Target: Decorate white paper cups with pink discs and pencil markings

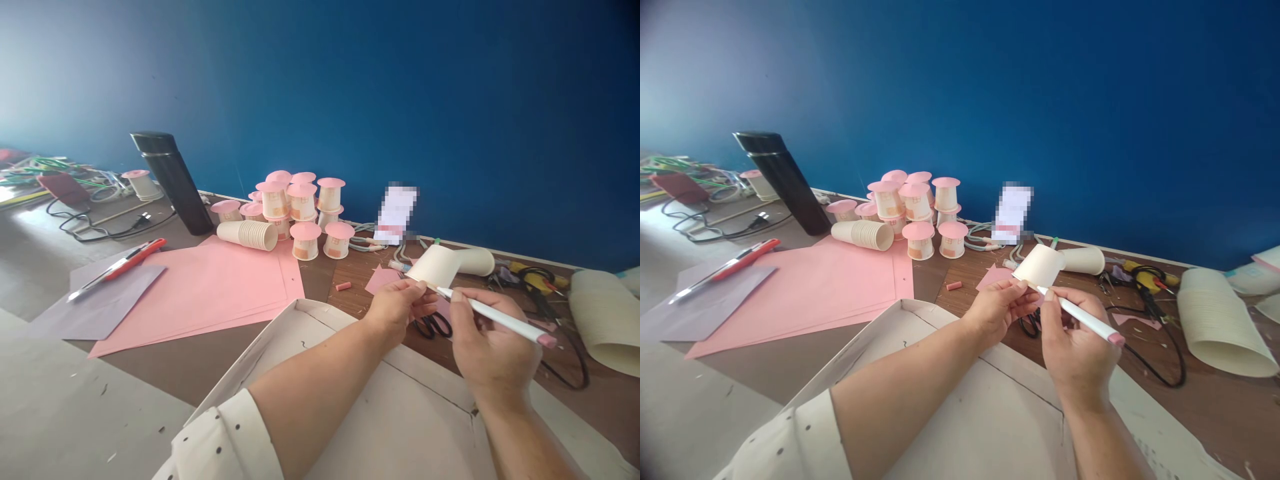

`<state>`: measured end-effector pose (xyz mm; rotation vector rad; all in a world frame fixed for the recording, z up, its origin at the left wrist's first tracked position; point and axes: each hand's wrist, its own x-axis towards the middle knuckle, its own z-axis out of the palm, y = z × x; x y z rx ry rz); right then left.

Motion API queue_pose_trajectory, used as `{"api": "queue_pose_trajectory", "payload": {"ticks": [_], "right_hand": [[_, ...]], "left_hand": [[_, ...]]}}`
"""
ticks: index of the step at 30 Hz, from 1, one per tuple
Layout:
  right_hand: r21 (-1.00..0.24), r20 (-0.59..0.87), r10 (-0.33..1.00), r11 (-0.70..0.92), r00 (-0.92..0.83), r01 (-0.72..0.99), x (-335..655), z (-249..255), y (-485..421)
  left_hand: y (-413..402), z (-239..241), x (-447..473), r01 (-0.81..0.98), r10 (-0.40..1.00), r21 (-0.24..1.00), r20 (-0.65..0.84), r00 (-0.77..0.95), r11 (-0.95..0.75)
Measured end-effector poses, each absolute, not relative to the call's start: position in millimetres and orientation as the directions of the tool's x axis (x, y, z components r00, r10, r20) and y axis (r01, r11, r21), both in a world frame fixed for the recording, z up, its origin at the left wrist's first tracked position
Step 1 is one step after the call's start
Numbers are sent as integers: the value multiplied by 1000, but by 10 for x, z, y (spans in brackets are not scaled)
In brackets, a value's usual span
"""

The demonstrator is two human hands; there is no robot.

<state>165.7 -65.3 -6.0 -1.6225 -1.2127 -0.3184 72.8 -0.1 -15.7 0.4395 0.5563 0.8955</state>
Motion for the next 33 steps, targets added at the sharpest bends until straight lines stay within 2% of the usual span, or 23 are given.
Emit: {"api": "queue_pose_trajectory", "payload": {"ticks": [13, 20, 27, 33], "right_hand": [[-553, 717, 546, 64, 434, 831, 1667, -69, -641], [-599, 672, 570, 44, 472, 800, 1643, -56, -645], [-677, 654, 558, 130, 511, 725, 1609, -26, -671], [-655, 650, 577, 98, 494, 749, 1641, -39, -669]], "left_hand": [[-12, -117, 702, -593, 818, 577, -280, 502, 562], [-4, -133, 707, -606, 816, 556, -290, 500, 569], [2, -146, 722, -634, 825, 530, -315, 469, 563], [1, -149, 719, -631, 823, 532, -311, 475, 565]]}}
